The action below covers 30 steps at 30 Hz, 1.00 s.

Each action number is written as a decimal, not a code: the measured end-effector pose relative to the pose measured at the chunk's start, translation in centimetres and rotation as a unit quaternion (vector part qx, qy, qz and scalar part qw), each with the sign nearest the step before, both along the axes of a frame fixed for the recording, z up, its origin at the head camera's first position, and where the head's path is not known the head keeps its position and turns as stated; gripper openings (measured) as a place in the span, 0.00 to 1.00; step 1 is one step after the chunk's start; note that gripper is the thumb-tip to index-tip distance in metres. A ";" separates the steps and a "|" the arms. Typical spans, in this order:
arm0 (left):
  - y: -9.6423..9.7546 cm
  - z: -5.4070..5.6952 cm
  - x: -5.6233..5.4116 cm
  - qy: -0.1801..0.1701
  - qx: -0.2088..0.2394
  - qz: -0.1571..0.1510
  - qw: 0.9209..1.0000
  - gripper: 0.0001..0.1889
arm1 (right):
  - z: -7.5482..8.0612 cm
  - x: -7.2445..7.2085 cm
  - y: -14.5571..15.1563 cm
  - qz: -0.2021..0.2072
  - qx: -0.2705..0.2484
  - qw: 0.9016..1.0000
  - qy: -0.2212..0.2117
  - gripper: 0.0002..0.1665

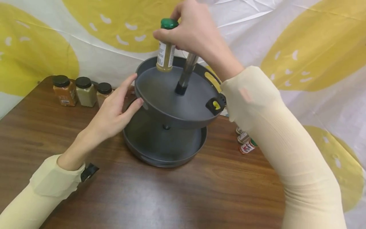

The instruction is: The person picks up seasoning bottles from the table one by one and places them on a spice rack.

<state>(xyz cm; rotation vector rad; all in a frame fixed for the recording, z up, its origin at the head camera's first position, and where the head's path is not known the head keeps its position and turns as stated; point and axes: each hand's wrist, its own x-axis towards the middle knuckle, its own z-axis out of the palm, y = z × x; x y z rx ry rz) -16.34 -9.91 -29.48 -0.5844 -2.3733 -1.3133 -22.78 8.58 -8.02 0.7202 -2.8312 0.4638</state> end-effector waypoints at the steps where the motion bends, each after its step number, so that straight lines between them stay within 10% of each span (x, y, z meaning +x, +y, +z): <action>1: 0.0 0.0 0.0 0.001 -0.001 0.000 1.000 0.35 | 0.0 -0.2 -0.1 -0.004 0.006 1.000 0.000 0.32; 30: 0.8 0.1 0.1 -0.012 0.001 0.004 1.000 0.36 | -3.5 -2.8 -2.6 -0.024 0.084 0.996 -0.012 0.23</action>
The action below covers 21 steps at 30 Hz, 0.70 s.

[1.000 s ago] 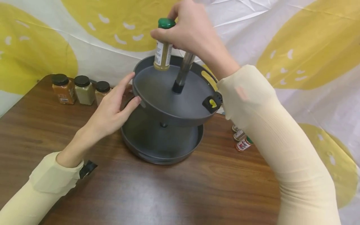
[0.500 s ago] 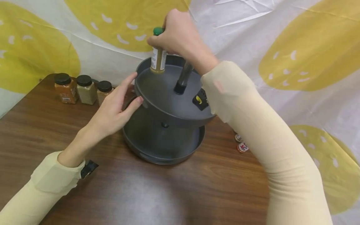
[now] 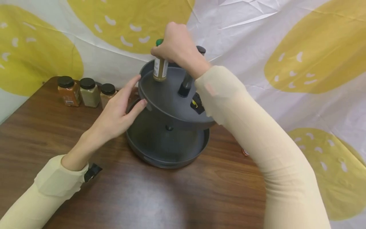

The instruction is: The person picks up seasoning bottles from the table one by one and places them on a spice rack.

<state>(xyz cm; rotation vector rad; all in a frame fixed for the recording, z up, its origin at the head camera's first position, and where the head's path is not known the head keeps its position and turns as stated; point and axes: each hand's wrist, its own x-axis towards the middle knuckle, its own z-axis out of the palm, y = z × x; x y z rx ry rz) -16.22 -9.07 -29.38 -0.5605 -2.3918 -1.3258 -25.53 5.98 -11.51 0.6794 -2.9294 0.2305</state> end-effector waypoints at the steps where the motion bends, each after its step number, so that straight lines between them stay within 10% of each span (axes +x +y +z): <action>1: 0.0 0.0 0.0 0.000 0.000 0.000 1.000 0.36 | -0.2 -0.1 0.0 0.003 -0.003 1.000 -0.001 0.23; 21: 0.3 -0.1 -0.1 -0.002 0.001 -0.003 1.000 0.36 | -1.5 -0.7 -0.1 -0.031 0.019 0.999 -0.017 0.26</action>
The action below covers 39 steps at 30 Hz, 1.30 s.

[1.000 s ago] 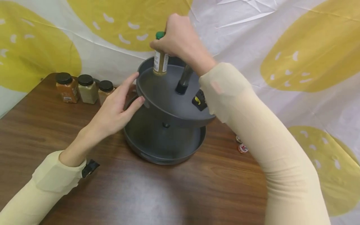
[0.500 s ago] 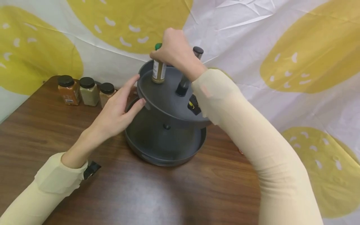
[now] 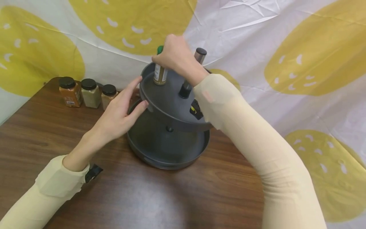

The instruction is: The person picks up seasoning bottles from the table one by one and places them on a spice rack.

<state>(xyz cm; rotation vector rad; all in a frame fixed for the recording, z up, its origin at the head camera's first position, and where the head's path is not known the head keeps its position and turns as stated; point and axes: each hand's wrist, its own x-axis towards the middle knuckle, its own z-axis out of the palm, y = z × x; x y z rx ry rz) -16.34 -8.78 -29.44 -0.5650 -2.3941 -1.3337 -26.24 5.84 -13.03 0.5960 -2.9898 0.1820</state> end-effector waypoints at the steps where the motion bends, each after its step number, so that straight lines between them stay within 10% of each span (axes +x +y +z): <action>1: 0.0 0.0 0.0 0.001 0.000 0.000 1.000 0.36 | 0.0 0.0 0.0 -0.001 -0.003 1.000 -0.002 0.26; 39: -0.5 -0.5 -0.5 0.005 0.000 0.006 1.000 0.36 | 3.8 1.8 0.6 0.010 -0.057 0.997 0.049 0.26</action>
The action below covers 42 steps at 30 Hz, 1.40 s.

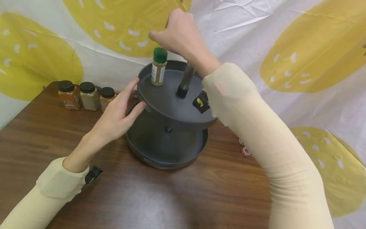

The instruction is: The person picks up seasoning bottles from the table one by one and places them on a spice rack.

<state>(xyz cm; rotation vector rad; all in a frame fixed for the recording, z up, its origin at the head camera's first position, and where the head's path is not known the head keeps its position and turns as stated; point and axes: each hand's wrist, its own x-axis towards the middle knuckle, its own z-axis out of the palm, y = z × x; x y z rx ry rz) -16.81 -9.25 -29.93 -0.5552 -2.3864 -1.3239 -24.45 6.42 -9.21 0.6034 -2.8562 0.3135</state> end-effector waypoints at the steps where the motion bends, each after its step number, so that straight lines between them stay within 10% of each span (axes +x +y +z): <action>1: 0.0 0.0 0.0 -0.002 0.000 0.000 1.000 0.36 | 0.2 0.2 0.2 -0.005 -0.005 1.000 -0.005 0.27; 21: -0.5 -0.3 -0.3 0.001 -0.005 -0.004 1.000 0.36 | 2.8 2.7 6.3 -0.086 -0.156 0.983 -0.042 0.30; 42: -0.7 -0.3 -0.2 0.000 -0.003 -0.002 1.000 0.36 | 2.2 3.8 15.5 -0.144 -0.218 0.963 -0.063 0.25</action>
